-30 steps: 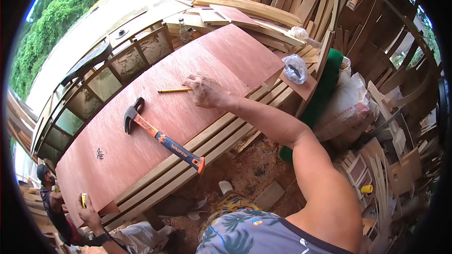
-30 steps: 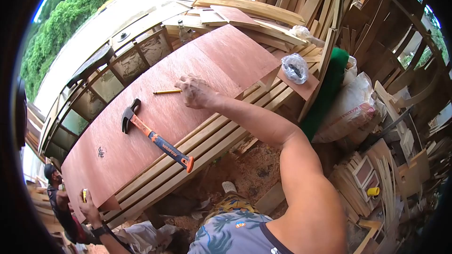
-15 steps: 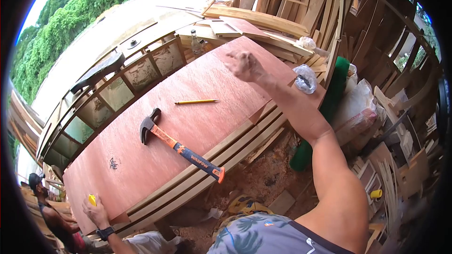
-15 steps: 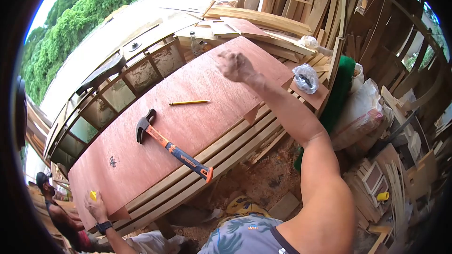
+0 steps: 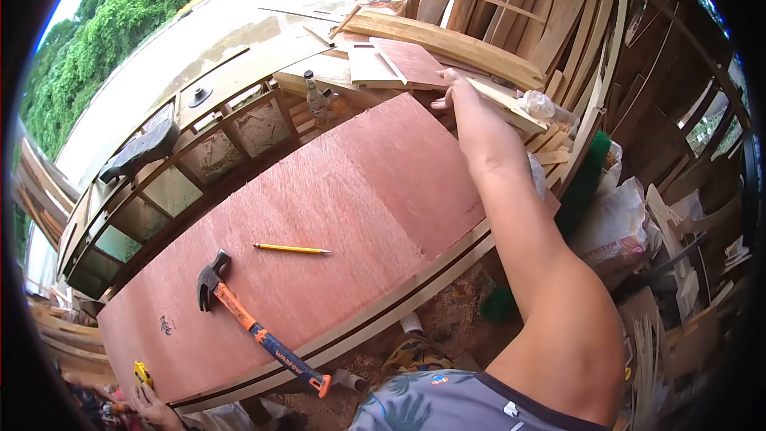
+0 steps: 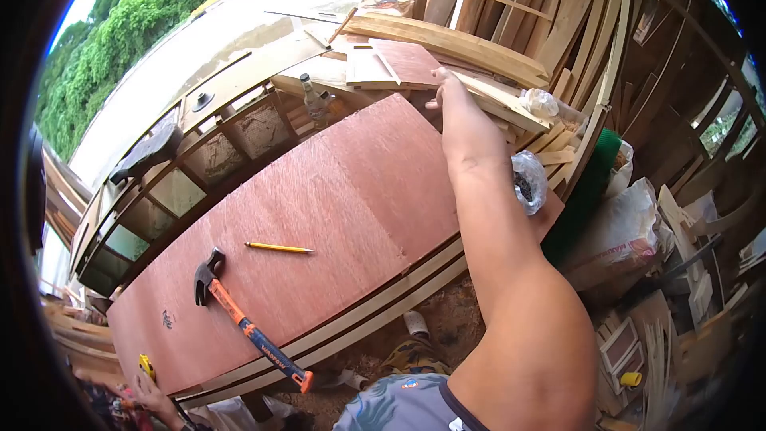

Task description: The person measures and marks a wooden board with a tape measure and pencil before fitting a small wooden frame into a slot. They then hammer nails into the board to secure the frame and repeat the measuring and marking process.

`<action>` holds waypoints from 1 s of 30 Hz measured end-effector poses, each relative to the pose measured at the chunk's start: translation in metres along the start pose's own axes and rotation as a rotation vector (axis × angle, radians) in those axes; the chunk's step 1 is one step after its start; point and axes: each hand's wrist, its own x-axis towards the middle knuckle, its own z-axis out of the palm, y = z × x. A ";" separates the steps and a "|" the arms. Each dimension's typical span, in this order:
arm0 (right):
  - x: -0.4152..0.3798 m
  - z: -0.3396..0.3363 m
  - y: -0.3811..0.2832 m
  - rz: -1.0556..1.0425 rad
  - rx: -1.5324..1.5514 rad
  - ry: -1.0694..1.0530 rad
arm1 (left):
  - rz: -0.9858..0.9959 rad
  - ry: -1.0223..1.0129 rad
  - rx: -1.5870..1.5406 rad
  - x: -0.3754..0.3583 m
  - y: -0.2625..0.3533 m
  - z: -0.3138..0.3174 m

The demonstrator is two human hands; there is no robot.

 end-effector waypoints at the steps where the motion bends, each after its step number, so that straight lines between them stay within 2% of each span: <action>1: 0.017 0.004 -0.002 0.160 0.200 -0.020 | -0.080 -0.011 -0.069 -0.005 0.010 0.004; 5: 0.042 0.037 0.010 0.271 0.373 -0.094 | -0.202 -0.054 -0.252 -0.020 0.083 0.004; 7: 0.048 0.049 0.014 0.287 0.408 -0.107 | -0.118 -0.010 -0.226 -0.021 0.125 -0.010; 9: 0.052 0.056 0.012 0.293 0.439 -0.115 | -0.100 0.012 -0.198 -0.020 0.142 -0.022; 11: 0.052 0.058 0.004 0.284 0.472 -0.120 | -0.002 0.002 -0.041 -0.024 0.158 -0.036; 12: 0.053 0.058 0.001 0.278 0.496 -0.121 | -0.062 -0.001 -0.147 -0.025 0.168 -0.039; 16: 0.041 0.058 -0.013 0.166 0.760 -0.222 | -0.031 -0.027 -0.118 -0.026 0.180 -0.047; 19: 0.041 0.051 -0.019 -0.002 0.726 -0.209 | -0.028 -0.075 -0.178 -0.024 0.194 -0.046; 21: 0.036 0.039 -0.023 -0.013 0.696 -0.197 | 0.000 -0.072 -0.207 -0.022 0.194 -0.041; 23: 0.044 0.020 -0.024 -0.176 0.624 -0.250 | 0.060 -0.065 -0.269 -0.023 0.219 -0.041; 24: 0.042 0.007 -0.032 -0.189 0.708 -0.313 | 0.015 -0.107 -0.274 -0.023 0.234 -0.047; 25: 0.035 -0.008 -0.037 -0.189 0.783 -0.374 | 0.062 -0.100 -0.282 -0.023 0.236 -0.045; 26: 0.011 -0.025 -0.045 -0.232 0.692 -0.367 | 0.101 -0.105 -0.278 -0.025 0.233 -0.043; 27: 0.030 -0.052 -0.056 -0.239 0.687 -0.531 | 0.133 -0.135 -0.266 -0.026 0.233 -0.045; 28: -0.018 -0.075 -0.058 -0.272 0.591 -0.471 | 0.155 -0.133 -0.342 -0.028 0.234 -0.045; 29: -0.027 -0.103 -0.057 -0.426 0.569 -0.545 | 0.155 -0.143 -0.369 -0.031 0.239 -0.048; 30: -0.044 -0.136 -0.061 -0.403 0.612 -0.599 | 0.157 -0.155 -0.520 -0.039 0.238 -0.049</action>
